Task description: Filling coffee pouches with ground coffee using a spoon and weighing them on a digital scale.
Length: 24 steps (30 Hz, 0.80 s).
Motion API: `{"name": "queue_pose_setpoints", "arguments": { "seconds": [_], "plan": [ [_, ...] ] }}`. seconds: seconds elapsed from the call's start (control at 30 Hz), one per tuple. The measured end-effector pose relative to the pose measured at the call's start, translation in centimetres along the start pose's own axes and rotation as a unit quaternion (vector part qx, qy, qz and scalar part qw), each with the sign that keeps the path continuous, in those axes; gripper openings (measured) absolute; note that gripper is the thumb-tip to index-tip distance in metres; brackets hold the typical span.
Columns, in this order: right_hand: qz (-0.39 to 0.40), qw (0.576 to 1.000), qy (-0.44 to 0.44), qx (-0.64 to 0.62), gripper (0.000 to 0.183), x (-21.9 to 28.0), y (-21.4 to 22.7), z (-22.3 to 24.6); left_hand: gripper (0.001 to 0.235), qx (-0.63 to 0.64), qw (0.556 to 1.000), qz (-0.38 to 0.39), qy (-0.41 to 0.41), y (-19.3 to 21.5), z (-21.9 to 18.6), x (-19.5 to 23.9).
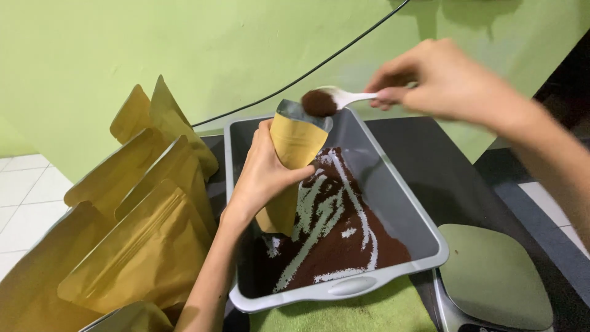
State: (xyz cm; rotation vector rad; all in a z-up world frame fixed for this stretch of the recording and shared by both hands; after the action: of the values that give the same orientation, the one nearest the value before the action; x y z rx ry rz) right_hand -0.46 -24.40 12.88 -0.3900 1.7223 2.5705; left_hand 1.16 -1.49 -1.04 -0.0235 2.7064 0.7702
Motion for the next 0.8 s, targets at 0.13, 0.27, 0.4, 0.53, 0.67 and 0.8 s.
{"name": "queue_pose_setpoints", "arguments": {
  "seconds": [0.13,0.27,0.4,0.53,0.67,0.8],
  "plan": [
    [-0.137,0.904,0.39,0.107,0.031,-0.1,-4.7,-2.4,0.088,0.011,1.0,-0.005,-0.012,0.0,0.0,0.0],
    [-0.254,0.858,0.403,0.195,0.027,2.5,-4.2,-3.9,0.082,-0.002,1.0,0.006,0.005,0.1,0.1,-0.1],
    [-0.246,0.907,0.254,0.228,0.022,6.4,-3.9,-5.0,0.084,0.003,0.999,-0.038,-0.008,0.3,0.5,-0.3],
    [-0.019,0.977,0.148,0.153,0.021,10.0,-7.3,-6.3,0.097,0.055,0.99,-0.102,-0.085,0.6,0.2,-0.4],
    [0.06,0.968,0.194,0.145,0.023,11.8,-11.0,-8.0,0.102,0.114,0.98,-0.122,-0.108,2.8,-2.7,1.6],
    [0.004,0.957,0.27,0.104,0.03,13.7,-10.4,-6.9,0.08,0.155,0.952,-0.158,-0.211,4.7,-8.3,5.6]
  ]
}}
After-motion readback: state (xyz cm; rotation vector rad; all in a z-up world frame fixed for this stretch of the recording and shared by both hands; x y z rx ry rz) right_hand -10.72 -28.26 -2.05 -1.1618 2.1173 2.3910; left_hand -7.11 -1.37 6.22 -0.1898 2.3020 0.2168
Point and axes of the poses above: each hand's wrist, its own x-axis away from the middle knuckle, its own y-axis out of the back of the hand, z = x × y, the point moved 1 cm from there along -x, towards the middle knuckle, and after that the axes turned 6 degrees about -z, right-handed, at the moved point
